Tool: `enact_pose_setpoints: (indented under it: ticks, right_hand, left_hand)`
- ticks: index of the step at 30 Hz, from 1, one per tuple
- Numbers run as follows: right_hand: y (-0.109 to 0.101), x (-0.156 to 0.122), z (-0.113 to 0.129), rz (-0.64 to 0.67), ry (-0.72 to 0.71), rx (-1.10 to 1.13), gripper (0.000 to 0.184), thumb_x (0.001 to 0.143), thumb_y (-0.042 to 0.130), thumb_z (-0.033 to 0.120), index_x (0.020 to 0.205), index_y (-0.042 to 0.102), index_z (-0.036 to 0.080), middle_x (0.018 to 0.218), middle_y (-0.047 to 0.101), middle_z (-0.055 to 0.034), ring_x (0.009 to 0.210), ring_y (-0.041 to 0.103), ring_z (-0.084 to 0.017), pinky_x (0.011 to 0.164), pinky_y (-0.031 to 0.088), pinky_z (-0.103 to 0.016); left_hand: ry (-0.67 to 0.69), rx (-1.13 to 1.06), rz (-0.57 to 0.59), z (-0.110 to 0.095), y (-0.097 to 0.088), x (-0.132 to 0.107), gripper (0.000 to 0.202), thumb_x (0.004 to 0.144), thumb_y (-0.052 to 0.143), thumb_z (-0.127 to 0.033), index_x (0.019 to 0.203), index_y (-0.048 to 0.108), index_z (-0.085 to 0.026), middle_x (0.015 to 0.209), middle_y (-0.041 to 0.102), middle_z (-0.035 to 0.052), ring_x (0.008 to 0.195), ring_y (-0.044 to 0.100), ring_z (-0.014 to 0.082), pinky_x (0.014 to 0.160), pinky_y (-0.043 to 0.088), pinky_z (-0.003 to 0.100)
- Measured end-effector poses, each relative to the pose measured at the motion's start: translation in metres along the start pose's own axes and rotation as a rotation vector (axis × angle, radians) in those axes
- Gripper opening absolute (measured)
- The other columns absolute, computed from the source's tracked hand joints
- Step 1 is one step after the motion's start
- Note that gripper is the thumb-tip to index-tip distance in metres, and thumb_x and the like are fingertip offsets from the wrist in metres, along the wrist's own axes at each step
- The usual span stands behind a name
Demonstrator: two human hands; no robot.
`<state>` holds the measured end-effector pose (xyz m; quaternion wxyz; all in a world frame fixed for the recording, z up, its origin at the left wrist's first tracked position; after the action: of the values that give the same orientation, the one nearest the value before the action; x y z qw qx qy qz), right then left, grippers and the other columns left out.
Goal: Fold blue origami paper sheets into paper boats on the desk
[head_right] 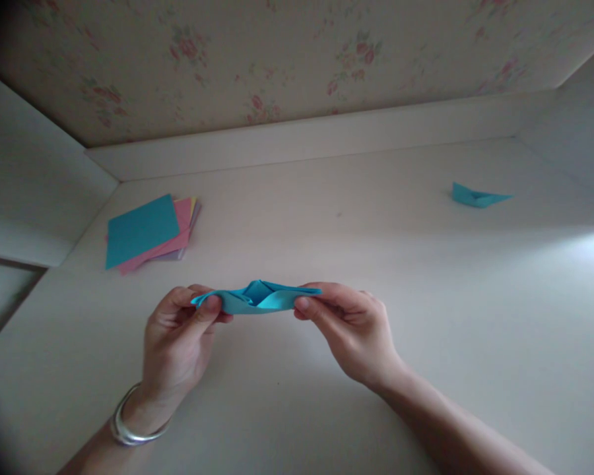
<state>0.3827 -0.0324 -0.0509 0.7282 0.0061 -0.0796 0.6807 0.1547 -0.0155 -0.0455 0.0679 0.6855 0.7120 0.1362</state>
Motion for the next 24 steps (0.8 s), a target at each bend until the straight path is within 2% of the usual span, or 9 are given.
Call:
enact_pose_setpoints:
  ticks: [3,8,14,16,19,24]
  right_hand:
    - [0.001,0.000,-0.001,-0.009,0.014,-0.004,0.015,0.088,0.075,0.037,0.085,0.080,0.023,0.075,0.076,-0.0033,0.066,0.072,-0.018,0.060,0.061,-0.028]
    - [0.002,0.000,-0.007,-0.020,0.031,0.024,0.015,0.088,0.074,0.035,0.094,0.080,0.022,0.081,0.078,-0.0043,0.070,0.074,-0.019,0.066,0.065,-0.030]
    - [0.004,0.002,-0.005,-0.012,0.017,0.022,0.017,0.088,0.074,0.036,0.094,0.080,0.021,0.081,0.078,-0.0054,0.069,0.073,-0.019,0.065,0.065,-0.030]
    - [0.005,0.003,-0.003,-0.002,0.019,0.033,0.017,0.088,0.074,0.036,0.095,0.080,0.022,0.081,0.078,-0.0047,0.069,0.073,-0.019,0.065,0.064,-0.029]
    - [0.006,0.004,-0.001,0.010,0.024,0.047,0.016,0.087,0.075,0.034,0.098,0.080,0.023,0.082,0.079,-0.0032,0.071,0.074,-0.018,0.066,0.063,-0.027]
    - [0.007,0.004,0.000,0.032,0.030,0.050,0.017,0.087,0.075,0.033,0.101,0.079,0.024,0.085,0.079,-0.0028,0.073,0.073,-0.018,0.065,0.063,-0.027]
  left_hand:
    - [-0.066,0.032,-0.023,0.003,0.002,0.000,0.009,0.084,0.078,-0.022,0.090,0.071,-0.022,0.081,0.071,-0.0034,0.067,0.070,0.0092,0.063,0.062,0.018]
    - [-0.093,0.052,-0.016,0.004,0.006,0.002,0.020,0.083,0.078,-0.030,0.100,0.070,-0.022,0.087,0.071,-0.0010,0.077,0.070,0.0134,0.064,0.064,0.024]
    - [-0.202,0.061,0.106,0.006,0.007,0.001,0.028,0.088,0.073,-0.033,0.114,0.071,-0.023,0.098,0.075,0.0034,0.086,0.073,0.0166,0.071,0.065,0.026]
    - [-0.233,0.071,0.139,0.009,0.007,0.000,0.024,0.089,0.072,-0.033,0.111,0.073,-0.023,0.097,0.077,0.0031,0.086,0.074,0.0166,0.073,0.065,0.025]
    - [-0.247,0.093,0.162,0.012,0.006,-0.001,0.014,0.088,0.073,-0.033,0.096,0.078,-0.023,0.093,0.078,0.0024,0.084,0.074,0.0151,0.073,0.064,0.022]
    - [-0.235,0.109,0.148,0.013,0.005,0.000,0.015,0.088,0.074,-0.036,0.090,0.079,-0.021,0.086,0.078,0.0026,0.077,0.074,0.0145,0.070,0.064,0.022]
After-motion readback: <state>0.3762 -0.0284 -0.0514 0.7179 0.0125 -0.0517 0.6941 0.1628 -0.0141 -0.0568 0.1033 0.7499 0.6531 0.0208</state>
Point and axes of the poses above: each hand's wrist, its own x-axis towards the middle knuckle, its own y-axis out of the palm, z = x × y, the point moved 2 cm from there along x, towards the middle knuckle
